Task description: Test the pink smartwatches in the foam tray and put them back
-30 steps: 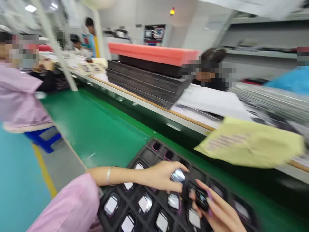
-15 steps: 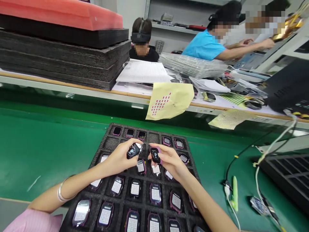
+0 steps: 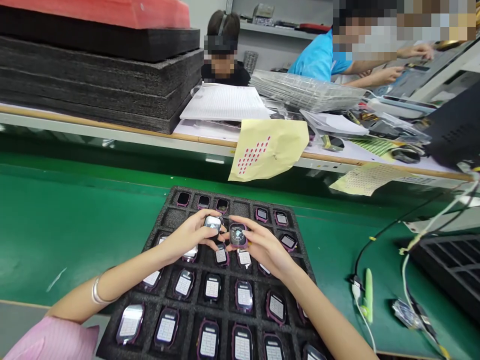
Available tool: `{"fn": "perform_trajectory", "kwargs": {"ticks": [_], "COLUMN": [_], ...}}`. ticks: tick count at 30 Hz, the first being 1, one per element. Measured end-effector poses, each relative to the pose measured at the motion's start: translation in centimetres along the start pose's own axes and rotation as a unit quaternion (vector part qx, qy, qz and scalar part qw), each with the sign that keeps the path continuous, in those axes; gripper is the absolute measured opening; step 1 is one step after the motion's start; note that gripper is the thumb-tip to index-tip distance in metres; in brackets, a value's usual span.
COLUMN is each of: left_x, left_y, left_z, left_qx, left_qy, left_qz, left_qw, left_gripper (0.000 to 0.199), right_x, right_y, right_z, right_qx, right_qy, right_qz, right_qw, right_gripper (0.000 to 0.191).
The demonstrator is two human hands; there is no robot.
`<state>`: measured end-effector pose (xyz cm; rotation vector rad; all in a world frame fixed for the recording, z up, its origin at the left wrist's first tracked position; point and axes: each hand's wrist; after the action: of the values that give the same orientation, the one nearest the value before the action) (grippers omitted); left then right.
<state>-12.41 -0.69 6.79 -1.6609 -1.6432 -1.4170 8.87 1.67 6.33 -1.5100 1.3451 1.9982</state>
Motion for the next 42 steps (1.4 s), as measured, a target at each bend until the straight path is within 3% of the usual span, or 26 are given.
{"fn": "perform_trajectory", "kwargs": {"ticks": [6, 15, 19, 24, 28, 35, 42], "left_x": [0.3, 0.5, 0.4, 0.6, 0.3, -1.0, -1.0], "left_y": [-0.7, -0.6, -0.5, -0.2, -0.1, -0.3, 0.0], "left_z": [-0.6, -0.9, -1.0, -1.0, -0.8, -0.7, -1.0], "left_qx": [-0.040, -0.061, -0.055, -0.054, -0.016, 0.069, 0.070], "left_qy": [0.001, -0.008, -0.005, -0.010, -0.002, 0.055, 0.101], "left_qz": [-0.045, -0.028, -0.012, 0.007, 0.085, 0.254, 0.331], "left_qw": [0.998, 0.998, 0.998, 0.998, 0.996, 0.963, 0.935], "left_gripper": [0.040, 0.048, 0.048, 0.046, 0.047, 0.029, 0.032], "right_x": [-0.2, -0.1, -0.3, -0.6, -0.5, -0.2, 0.0], "right_y": [-0.4, -0.2, -0.3, -0.1, 0.4, 0.6, 0.2], "right_z": [-0.3, -0.5, -0.7, -0.8, -0.8, -0.6, -0.5], "right_qx": [-0.039, -0.012, -0.042, -0.029, -0.022, -0.008, -0.016], "right_qy": [-0.010, -0.042, -0.047, -0.044, -0.052, -0.006, 0.011], "right_qz": [-0.070, -0.207, -0.185, -0.176, -0.167, -0.121, -0.037], "right_qw": [0.997, 0.977, 0.981, 0.983, 0.984, 0.993, 0.999], "right_gripper": [0.073, 0.061, 0.067, 0.050, 0.063, 0.060, 0.045]}}
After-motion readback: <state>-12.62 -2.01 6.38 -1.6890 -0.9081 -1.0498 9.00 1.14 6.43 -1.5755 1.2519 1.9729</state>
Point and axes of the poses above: each hand's wrist, its own z-axis towards the middle knuckle, its own y-axis out of the palm, x = y × z, and after that the axes turned 11 degrees about -y, right-handed
